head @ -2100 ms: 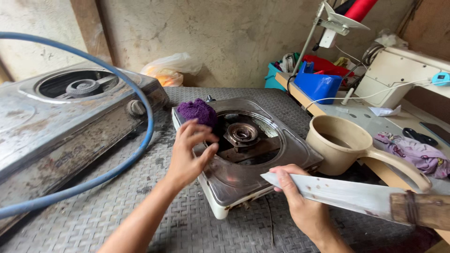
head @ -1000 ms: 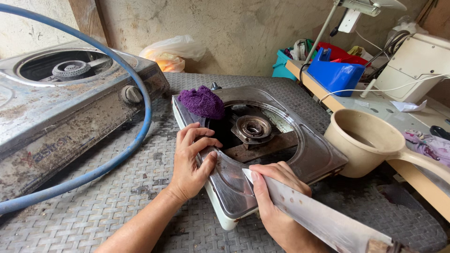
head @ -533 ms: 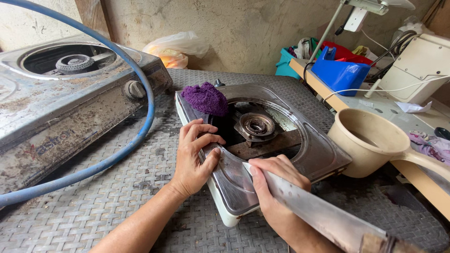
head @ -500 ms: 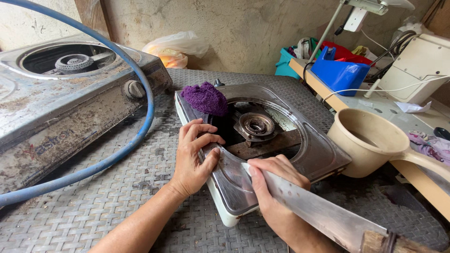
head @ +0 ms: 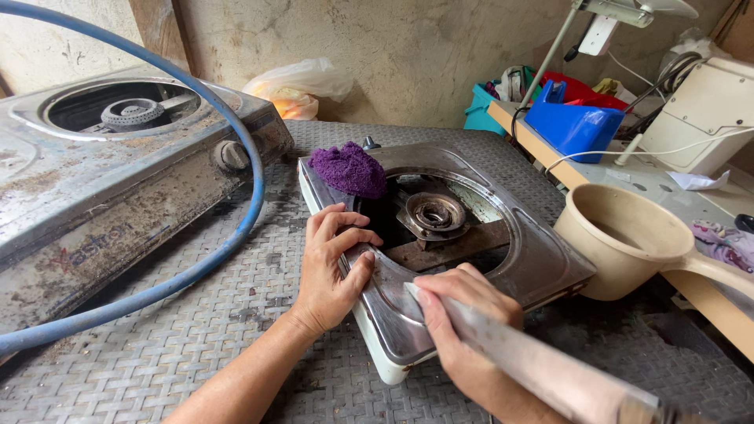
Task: The person cleans a portable gas stove using a purple cloth and a large knife. They wipe the burner area and scrape the metal surface to remove residue, alternating between wiping and scraping throughout the clip.
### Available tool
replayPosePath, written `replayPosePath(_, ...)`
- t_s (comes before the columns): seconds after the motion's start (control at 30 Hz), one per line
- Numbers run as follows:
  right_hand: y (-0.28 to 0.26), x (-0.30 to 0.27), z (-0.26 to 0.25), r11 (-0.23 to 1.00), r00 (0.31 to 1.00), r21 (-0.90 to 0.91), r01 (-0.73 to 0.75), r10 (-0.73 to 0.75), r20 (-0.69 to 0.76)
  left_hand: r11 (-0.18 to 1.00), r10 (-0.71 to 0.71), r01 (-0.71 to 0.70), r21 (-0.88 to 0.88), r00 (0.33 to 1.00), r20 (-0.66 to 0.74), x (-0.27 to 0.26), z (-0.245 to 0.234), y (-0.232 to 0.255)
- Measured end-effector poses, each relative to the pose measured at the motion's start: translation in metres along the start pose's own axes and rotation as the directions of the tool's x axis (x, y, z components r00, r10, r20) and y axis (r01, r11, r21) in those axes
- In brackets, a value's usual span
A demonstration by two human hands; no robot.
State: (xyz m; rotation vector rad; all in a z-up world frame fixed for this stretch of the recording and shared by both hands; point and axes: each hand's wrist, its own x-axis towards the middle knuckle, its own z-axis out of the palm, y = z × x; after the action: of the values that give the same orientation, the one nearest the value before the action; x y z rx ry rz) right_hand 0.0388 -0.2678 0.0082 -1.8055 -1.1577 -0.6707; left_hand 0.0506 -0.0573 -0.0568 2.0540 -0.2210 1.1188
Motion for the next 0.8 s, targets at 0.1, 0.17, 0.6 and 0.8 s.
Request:
replayPosePath(0.1,-0.001,0.002,0.001,0.999,0.999,0.006,0.038,-0.037,-0.022,1.0,0.02,-0.02,0.011,1.0,0.0,0.0,0.0,0.0)
replayPosePath(0.17,0.001,0.003,-0.003,0.996,0.996,0.001,-0.087,0.087,0.005,0.999,0.04,-0.04,0.003,0.999,-0.003,0.002,-0.002,0.001)
replayPosePath(0.6,0.038,0.026,-0.036,0.731,0.796,0.326,-0.599,0.502,0.338,0.984,-0.037,0.07,0.165,0.981,-0.193,0.01,-0.008,0.01)
replayPosePath(0.8,0.045,0.029,-0.032,0.75,0.829,0.361,-0.554,0.461,0.315,0.893,-0.411,0.441,0.091,0.88,-0.236,0.0,0.011,0.006)
